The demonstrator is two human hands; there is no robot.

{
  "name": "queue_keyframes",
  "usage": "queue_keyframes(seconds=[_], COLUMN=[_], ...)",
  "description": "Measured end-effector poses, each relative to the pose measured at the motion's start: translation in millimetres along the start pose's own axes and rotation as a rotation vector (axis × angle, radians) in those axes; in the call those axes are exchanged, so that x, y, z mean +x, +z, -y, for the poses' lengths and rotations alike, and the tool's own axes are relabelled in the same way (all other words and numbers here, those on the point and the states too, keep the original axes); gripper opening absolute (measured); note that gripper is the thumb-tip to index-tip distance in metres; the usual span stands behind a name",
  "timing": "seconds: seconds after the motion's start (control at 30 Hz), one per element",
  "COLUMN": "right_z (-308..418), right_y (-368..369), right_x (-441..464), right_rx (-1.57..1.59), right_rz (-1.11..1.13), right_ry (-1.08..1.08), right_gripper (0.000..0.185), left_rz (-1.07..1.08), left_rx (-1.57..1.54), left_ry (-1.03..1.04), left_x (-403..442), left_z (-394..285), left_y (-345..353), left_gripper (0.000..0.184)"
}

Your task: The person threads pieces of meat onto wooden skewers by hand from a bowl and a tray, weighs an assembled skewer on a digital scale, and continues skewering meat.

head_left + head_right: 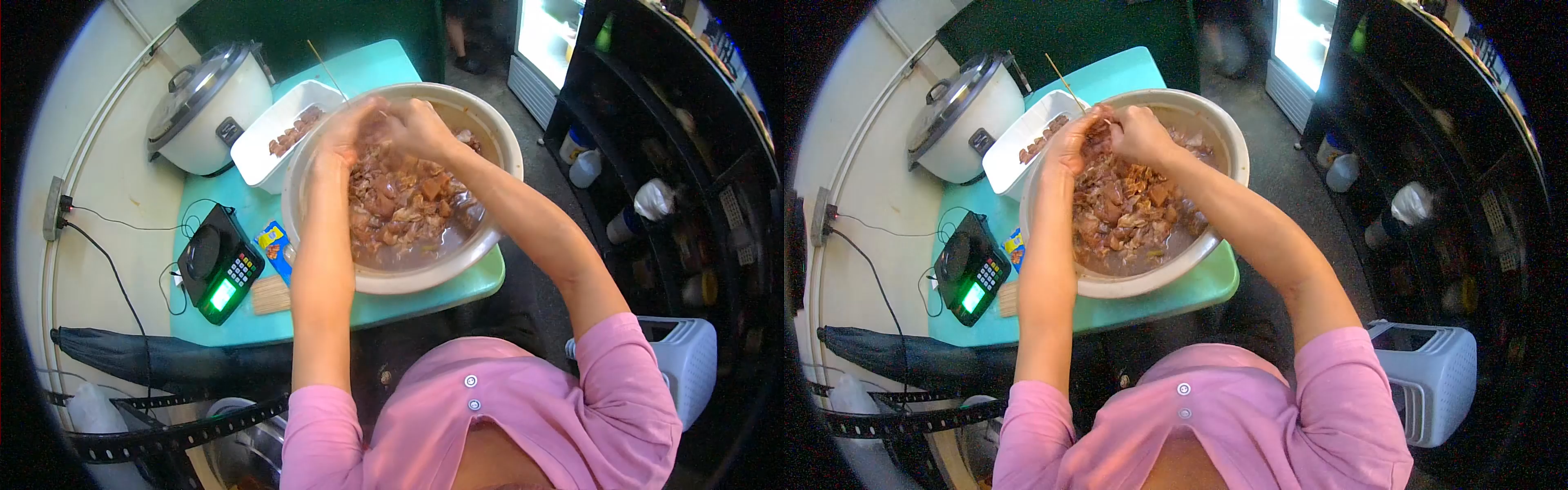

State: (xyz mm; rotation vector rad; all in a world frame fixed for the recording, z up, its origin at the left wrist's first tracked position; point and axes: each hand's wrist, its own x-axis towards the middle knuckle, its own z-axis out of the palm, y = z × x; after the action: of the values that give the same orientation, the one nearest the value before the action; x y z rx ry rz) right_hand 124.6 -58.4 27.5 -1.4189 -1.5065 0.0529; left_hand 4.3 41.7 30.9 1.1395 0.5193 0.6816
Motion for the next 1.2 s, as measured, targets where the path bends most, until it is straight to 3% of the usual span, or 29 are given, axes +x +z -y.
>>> queue_keyframes(seconds=[0.2, 0.27, 0.37, 0.63, 0.73, 0.9, 1.0, 1.13, 1.2], right_z=[3, -6, -6, -4, -4, -4, -5, -12, -13], right_y=[-8, -1, 0, -3, -4, -3, -2, 1, 4], right_x=[3, 1, 2, 2, 5, 4, 5, 6, 6], right_rx=[0.051, 0.062, 0.038, -0.009, 0.008, -0.008, -0.029, -0.014, 0.013], right_rz=[0.104, 0.114, 0.108, -0.001, -0.005, 0.001, -0.009, 0.008, -0.042], right_ry=[0.141, 0.096, 0.053, 0.135, 0.087, 0.049, 0.047, 0.06, 0.021], right_gripper=[0.021, 0.021, 0.022, 0.023, 0.022, 0.022, 0.022, 0.022, 0.024], left_rz=[-0.061, -0.16, -0.203, -0.128, -0.103, -0.013, 0.054, 0.074, 0.034], left_rx=[0.012, -0.088, -0.088, 0.022, 0.058, -0.224, -0.265, -0.295, -0.068], left_ry=[-0.012, 0.094, 0.096, 0.051, 0.067, -0.046, -0.058, -0.066, 0.062], left_x=[-1, -1, 3, -3, -4, -3, -1, -2, -4], left_z=[-2, -5, -6, 6, 0, -5, -7, -7, -3], left_y=[0, -12, -17, 24, 21, 12, 5, 6, 10], left_gripper=[0.02, 0.022, 0.023, 0.017, 0.024, 0.049, 0.053, 0.041, 0.026])
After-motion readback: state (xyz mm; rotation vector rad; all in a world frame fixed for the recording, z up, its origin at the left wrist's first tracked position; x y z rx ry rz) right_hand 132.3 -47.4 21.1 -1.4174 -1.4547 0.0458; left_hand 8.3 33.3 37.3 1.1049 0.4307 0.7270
